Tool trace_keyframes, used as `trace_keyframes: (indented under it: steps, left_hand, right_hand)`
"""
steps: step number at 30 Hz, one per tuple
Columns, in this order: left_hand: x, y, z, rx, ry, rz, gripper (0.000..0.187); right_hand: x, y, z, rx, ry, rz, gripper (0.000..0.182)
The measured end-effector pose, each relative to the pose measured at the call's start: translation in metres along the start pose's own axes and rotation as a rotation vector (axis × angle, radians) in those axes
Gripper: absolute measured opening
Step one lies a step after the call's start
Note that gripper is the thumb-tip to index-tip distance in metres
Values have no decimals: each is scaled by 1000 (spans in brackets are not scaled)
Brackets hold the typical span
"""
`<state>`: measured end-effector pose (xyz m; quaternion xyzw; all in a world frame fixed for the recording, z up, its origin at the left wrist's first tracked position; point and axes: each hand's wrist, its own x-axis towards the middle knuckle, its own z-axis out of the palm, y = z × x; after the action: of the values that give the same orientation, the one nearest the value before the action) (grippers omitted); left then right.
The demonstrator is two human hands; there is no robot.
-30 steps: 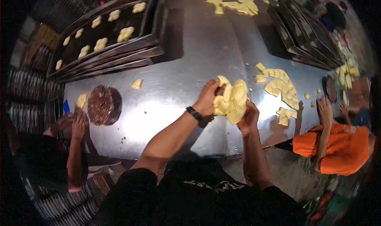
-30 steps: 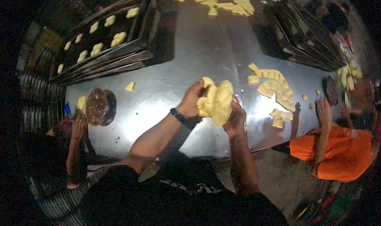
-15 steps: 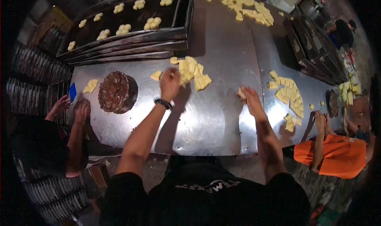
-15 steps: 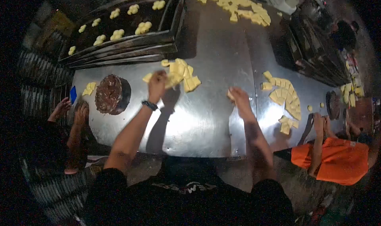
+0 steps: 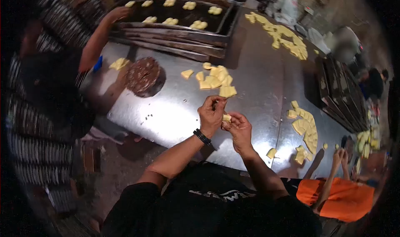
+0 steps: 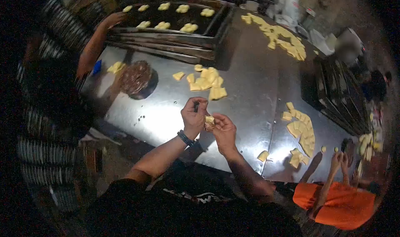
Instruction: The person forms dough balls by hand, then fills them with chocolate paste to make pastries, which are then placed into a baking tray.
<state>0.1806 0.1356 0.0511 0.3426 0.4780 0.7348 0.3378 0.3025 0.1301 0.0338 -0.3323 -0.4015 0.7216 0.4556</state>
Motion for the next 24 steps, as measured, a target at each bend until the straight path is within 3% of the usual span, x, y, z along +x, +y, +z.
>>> trace_keyframes:
  steps: [3, 4, 7, 9, 13, 15, 16, 19, 20, 21, 22, 24]
  left_hand:
    - [2, 18, -36, 358, -5, 115, 14]
    - [4, 26, -45, 304, 15, 202, 15]
    - [12, 47, -91, 444, -99, 219, 16]
    - [11, 50, -120, 381, -112, 186, 20]
    - [7, 52, -189, 403, 13, 23, 23]
    - [10, 57, -218, 476, 117, 91, 22]
    - [13, 59, -232, 416, 144, 26, 21]
    - [15, 66, -269, 311, 174, -171, 21]
    - [15, 68, -277, 289, 133, -196, 21]
    - [13, 70, -285, 270, 93, -226, 20]
    - [11, 67, -292, 258, 44, -283, 21]
    - [10, 61, -293, 169, 3, -303, 22]
  right_hand:
    - [9, -8, 20, -100, -116, 125, 45]
    - [13, -10, 30, -83, -163, 193, 50]
    - [22, -9, 67, 83, -396, 443, 61]
    - [32, 10, 85, 5, -537, 618, 73]
    - [37, 23, 154, -70, -651, 895, 65]
    - [43, 56, 172, -51, -646, 812, 64]
    - [44, 63, 183, -129, -627, 756, 59]
    - [83, 42, 189, -663, -688, 224, 48]
    - [107, 13, 186, -769, -543, 165, 38]
    - [140, 10, 170, -819, -436, -165, 37]
    - [160, -14, 170, -771, -225, -258, 38]
    - [175, -56, 179, -682, -16, -302, 36]
